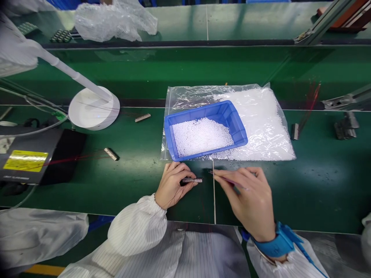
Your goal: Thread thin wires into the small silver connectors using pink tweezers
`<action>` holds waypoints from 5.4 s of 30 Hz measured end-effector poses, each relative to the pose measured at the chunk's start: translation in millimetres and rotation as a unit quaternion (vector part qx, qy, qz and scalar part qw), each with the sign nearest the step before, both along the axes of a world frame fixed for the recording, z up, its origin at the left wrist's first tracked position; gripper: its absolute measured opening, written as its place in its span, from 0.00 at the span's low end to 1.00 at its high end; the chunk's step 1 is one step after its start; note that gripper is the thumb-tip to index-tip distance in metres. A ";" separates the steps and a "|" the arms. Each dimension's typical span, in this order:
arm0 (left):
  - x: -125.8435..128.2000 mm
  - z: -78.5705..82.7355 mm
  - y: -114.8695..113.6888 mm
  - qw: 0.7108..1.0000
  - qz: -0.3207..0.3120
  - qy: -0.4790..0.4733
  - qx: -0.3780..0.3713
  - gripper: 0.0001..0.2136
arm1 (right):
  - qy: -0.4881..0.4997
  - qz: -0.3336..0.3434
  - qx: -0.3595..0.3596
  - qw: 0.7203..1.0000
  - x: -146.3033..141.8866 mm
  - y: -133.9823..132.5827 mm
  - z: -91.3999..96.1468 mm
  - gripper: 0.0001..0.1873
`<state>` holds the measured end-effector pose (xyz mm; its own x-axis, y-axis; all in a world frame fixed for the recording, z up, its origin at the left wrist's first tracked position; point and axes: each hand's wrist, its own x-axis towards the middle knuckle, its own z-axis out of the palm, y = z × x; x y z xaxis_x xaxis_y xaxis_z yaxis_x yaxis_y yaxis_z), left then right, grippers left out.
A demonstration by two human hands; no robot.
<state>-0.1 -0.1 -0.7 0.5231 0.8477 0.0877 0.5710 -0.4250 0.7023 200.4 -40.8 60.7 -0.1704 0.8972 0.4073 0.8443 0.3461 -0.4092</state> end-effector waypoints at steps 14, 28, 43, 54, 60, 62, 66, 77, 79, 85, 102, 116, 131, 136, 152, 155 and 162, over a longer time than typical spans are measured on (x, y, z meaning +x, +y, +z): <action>-0.6 0.1 -0.8 1.000 0.003 0.008 0.004 0.07 | 0.000 0.026 0.014 1.000 -29.1 95.4 -16.3 0.07; -1.3 -2.0 -1.1 1.000 0.000 0.009 -0.002 0.07 | -0.009 0.043 0.002 0.999 -34.2 107.4 -21.7 0.07; -1.2 -3.2 -1.4 1.000 0.004 0.000 0.008 0.06 | -0.026 0.050 0.005 0.998 -30.8 105.6 -22.3 0.07; -0.9 -2.6 -1.3 1.000 0.003 0.006 0.006 0.07 | -0.018 0.041 0.013 0.999 -26.5 102.6 -17.0 0.08; -0.8 -3.2 -1.4 1.000 0.006 0.000 0.012 0.06 | -0.022 0.055 0.018 0.998 -26.8 104.1 -20.3 0.07; -0.7 -3.2 -1.4 1.000 0.007 -0.001 0.013 0.06 | -0.023 0.055 0.021 0.998 -28.2 106.2 -22.6 0.07; -0.6 -3.0 -1.4 1.000 0.008 -0.001 0.011 0.06 | -0.025 0.056 0.017 0.998 -29.3 109.6 -24.8 0.08; -0.6 -4.1 -1.6 1.000 0.009 -0.005 0.015 0.06 | -0.025 0.059 0.027 0.998 -30.1 109.2 -23.9 0.07; -0.7 -3.8 -1.5 1.000 0.008 -0.005 0.015 0.06 | -0.021 0.056 0.032 0.998 -29.1 107.1 -19.5 0.07; -0.9 -2.4 -1.3 1.000 0.008 -0.004 0.013 0.06 | 0.024 -0.006 0.040 0.999 -9.0 72.2 3.7 0.05; 4.6 1.5 -0.6 1.000 -0.006 0.010 0.010 0.07 | 0.129 0.023 -0.058 0.990 -6.7 -4.0 -35.1 0.09; 5.5 -1.9 -0.5 1.000 0.003 0.000 0.002 0.06 | 0.125 0.042 -0.059 0.990 -12.2 -6.2 -38.0 0.12; 5.9 -1.3 -0.3 1.000 0.007 0.004 0.000 0.07 | 0.117 0.026 -0.059 0.991 -9.8 -9.3 -33.1 0.14; 5.7 -2.5 -0.5 1.000 0.009 -0.002 0.005 0.09 | 0.118 0.040 -0.064 0.990 -11.5 -9.5 -32.7 0.14; 5.7 -1.1 -0.7 1.000 0.006 0.007 0.004 0.08 | 0.112 0.023 -0.062 0.992 -8.6 -11.8 -31.1 0.13; 5.7 -1.1 -0.7 1.000 0.008 0.010 0.002 0.08 | 0.109 0.037 -0.069 0.991 -9.6 -11.1 -31.9 0.12; 5.5 -0.7 -0.6 1.000 0.008 0.001 0.002 0.08 | 0.103 0.041 -0.071 0.991 -13.6 -10.2 -32.4 0.12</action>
<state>5.5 -0.7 -1.4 0.5103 0.8553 0.0904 0.5783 -0.4190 0.7000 186.8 -51.0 28.3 -0.1710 0.9344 0.3125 0.7091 0.3369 -0.6195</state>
